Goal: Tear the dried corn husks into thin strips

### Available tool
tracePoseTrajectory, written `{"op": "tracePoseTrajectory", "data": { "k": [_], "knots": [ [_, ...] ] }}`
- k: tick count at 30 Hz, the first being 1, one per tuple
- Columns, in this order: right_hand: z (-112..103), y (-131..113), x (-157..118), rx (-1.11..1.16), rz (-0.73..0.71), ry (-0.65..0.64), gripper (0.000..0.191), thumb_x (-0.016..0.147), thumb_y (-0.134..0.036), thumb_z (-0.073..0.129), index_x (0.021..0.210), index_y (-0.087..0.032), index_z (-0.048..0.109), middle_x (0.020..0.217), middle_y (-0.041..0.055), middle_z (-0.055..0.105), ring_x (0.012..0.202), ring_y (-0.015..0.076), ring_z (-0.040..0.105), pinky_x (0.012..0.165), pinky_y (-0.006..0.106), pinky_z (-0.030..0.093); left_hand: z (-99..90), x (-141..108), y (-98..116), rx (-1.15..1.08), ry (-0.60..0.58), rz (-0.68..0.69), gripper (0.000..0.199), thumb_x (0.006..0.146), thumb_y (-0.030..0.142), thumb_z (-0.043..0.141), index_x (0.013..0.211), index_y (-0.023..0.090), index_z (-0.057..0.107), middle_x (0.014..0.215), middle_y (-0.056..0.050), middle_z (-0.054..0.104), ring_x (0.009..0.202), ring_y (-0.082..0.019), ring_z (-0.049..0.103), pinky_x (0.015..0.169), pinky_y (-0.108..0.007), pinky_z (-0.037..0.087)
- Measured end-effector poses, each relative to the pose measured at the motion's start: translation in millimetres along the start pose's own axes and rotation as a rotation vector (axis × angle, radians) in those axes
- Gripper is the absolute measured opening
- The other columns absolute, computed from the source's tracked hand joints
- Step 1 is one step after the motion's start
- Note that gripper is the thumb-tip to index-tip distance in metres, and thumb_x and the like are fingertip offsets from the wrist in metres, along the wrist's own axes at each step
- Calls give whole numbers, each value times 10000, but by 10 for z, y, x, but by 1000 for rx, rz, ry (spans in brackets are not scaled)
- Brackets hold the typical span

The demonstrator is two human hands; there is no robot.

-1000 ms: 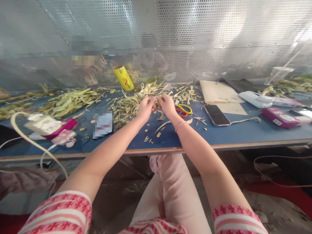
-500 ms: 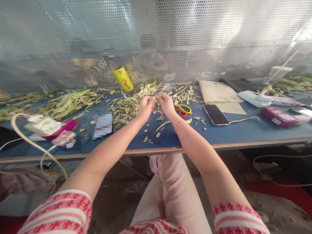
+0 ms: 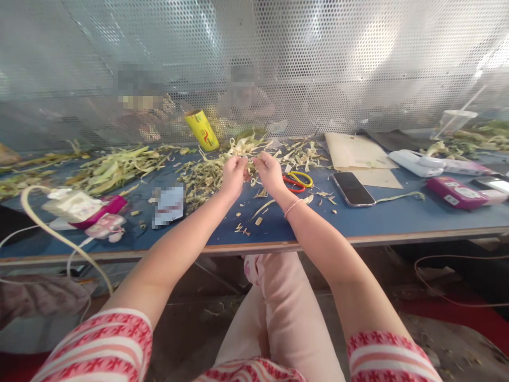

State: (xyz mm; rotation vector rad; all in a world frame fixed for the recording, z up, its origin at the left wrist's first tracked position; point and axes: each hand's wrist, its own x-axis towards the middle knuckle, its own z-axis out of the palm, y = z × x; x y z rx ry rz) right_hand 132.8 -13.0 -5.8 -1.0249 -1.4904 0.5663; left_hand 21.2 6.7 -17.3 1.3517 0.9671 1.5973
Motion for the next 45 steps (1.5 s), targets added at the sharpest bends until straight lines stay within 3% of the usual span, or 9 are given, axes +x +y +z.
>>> {"op": "tracePoseTrajectory", "data": {
  "k": [6,11,16,18,23,26,31,40,45],
  "knots": [
    [-33,-16,-8,31,42,-22,309,896,-339,510,660,-237,339,478,-69,384,481,97,391,524,249,341,39,-107,139,-142,-94,-69,430,822,540,626,684,214,382,445,98,328,380,-49,329,439,-217,337],
    [-46,29,7,61,13,57,307,905,-402,499,695,-241,345,522,-67,390,499,97,391,530,252,356,71,-204,259,-289,-207,-215,295,816,340,683,704,176,465,555,64,503,468,-39,473,551,-200,468],
    [-62,61,14,21,-4,108,359,899,-527,463,717,-245,337,546,-58,397,523,108,405,540,262,359,54,-198,264,-266,-172,-277,135,796,204,665,774,163,538,587,49,556,506,-60,534,610,-225,510],
    [-73,59,7,-9,-14,113,363,903,-537,444,715,-246,334,545,-55,391,536,114,406,553,267,361,26,-186,259,-149,-191,-204,108,815,202,631,756,168,547,598,36,568,523,-76,545,614,-240,507],
    [-83,15,-25,-103,-95,133,321,911,-438,457,688,-241,335,571,-46,389,606,123,403,628,275,380,-52,-153,261,362,-194,264,100,789,127,618,730,190,567,677,0,592,681,-132,584,765,-299,500],
    [-66,-10,-45,-130,-96,129,313,914,-428,456,688,-239,347,571,-50,378,613,122,387,645,273,383,-65,-142,239,526,-185,387,107,781,109,609,776,200,553,761,-27,613,806,-172,605,860,-337,487],
    [-42,-19,-53,-127,-87,122,296,919,-392,463,692,-240,351,585,-50,375,612,122,361,648,273,375,-53,-146,194,586,-193,411,125,822,97,555,825,203,490,808,-55,603,866,-199,607,881,-345,469],
    [-40,0,-39,-129,-41,130,276,902,-312,494,687,-236,339,590,-52,392,608,120,329,685,276,385,-42,-128,250,504,-199,278,190,830,89,566,753,215,447,689,-8,531,746,-172,561,792,-302,429],
    [-52,8,-26,-115,-30,143,294,894,-301,489,669,-236,311,573,-59,373,601,119,329,672,269,368,-47,-133,241,451,-203,292,215,819,123,610,694,216,462,580,25,458,629,-148,506,711,-277,382]
  ]
}}
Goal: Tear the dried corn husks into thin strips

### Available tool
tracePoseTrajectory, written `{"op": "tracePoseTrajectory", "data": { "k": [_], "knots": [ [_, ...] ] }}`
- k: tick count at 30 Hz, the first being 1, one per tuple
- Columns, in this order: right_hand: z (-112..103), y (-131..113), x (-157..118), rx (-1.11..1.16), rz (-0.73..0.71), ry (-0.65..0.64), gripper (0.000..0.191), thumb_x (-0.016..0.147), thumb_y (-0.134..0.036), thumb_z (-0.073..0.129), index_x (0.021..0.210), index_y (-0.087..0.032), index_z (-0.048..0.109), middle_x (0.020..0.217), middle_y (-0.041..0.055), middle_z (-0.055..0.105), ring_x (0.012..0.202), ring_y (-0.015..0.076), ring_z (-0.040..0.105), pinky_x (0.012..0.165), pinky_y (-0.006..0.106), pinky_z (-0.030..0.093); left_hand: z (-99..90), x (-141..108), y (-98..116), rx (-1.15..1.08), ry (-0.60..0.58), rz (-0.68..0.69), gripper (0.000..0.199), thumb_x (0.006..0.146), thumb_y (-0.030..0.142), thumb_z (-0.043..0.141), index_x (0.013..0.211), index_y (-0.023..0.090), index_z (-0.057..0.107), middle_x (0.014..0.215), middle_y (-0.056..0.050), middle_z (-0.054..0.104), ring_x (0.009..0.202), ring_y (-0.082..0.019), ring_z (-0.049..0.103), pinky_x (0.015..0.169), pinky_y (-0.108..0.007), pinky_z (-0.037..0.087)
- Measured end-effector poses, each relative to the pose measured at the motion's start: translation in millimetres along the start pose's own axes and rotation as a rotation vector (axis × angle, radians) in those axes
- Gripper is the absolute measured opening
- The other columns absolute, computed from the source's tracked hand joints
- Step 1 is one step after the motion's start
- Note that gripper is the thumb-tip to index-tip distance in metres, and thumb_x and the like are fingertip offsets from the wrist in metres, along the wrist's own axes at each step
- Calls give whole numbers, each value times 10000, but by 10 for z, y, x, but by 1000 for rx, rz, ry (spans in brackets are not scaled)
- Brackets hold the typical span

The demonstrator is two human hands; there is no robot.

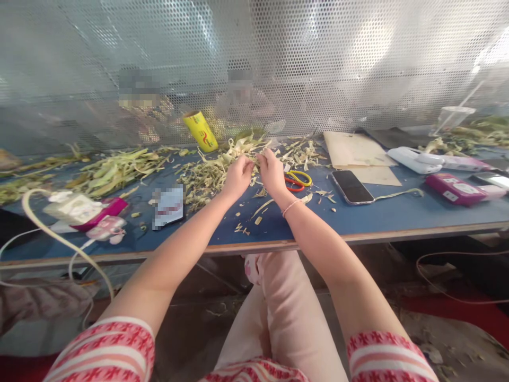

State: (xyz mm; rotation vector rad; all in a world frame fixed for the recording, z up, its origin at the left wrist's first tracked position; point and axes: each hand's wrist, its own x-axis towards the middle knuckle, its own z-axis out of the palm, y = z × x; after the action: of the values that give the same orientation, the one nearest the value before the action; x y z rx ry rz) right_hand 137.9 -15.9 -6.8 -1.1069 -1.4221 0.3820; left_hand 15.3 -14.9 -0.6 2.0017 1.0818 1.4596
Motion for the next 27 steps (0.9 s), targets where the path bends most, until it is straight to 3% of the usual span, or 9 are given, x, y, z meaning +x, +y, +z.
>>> {"op": "tracePoseTrajectory", "data": {
  "k": [7,18,27],
  "knots": [
    [3,40,45,13,52,49,321,891,-276,486,636,-230,295,579,-58,351,618,115,350,667,258,341,30,-26,-21,13,-42,48,219,839,161,579,665,209,455,514,54,385,492,-103,346,567,-258,280],
    [-8,34,62,-8,57,67,339,894,-275,496,628,-228,291,560,-60,337,601,113,336,643,265,311,72,5,-29,-270,-75,-138,140,820,149,564,692,192,525,524,52,422,460,-84,356,504,-239,265],
    [-22,66,92,-8,6,102,321,883,-282,487,626,-223,304,575,-63,333,614,106,333,637,266,282,9,38,-18,-476,-211,-281,74,802,212,595,749,179,556,468,85,328,360,-46,262,406,-211,208]
  ]
}}
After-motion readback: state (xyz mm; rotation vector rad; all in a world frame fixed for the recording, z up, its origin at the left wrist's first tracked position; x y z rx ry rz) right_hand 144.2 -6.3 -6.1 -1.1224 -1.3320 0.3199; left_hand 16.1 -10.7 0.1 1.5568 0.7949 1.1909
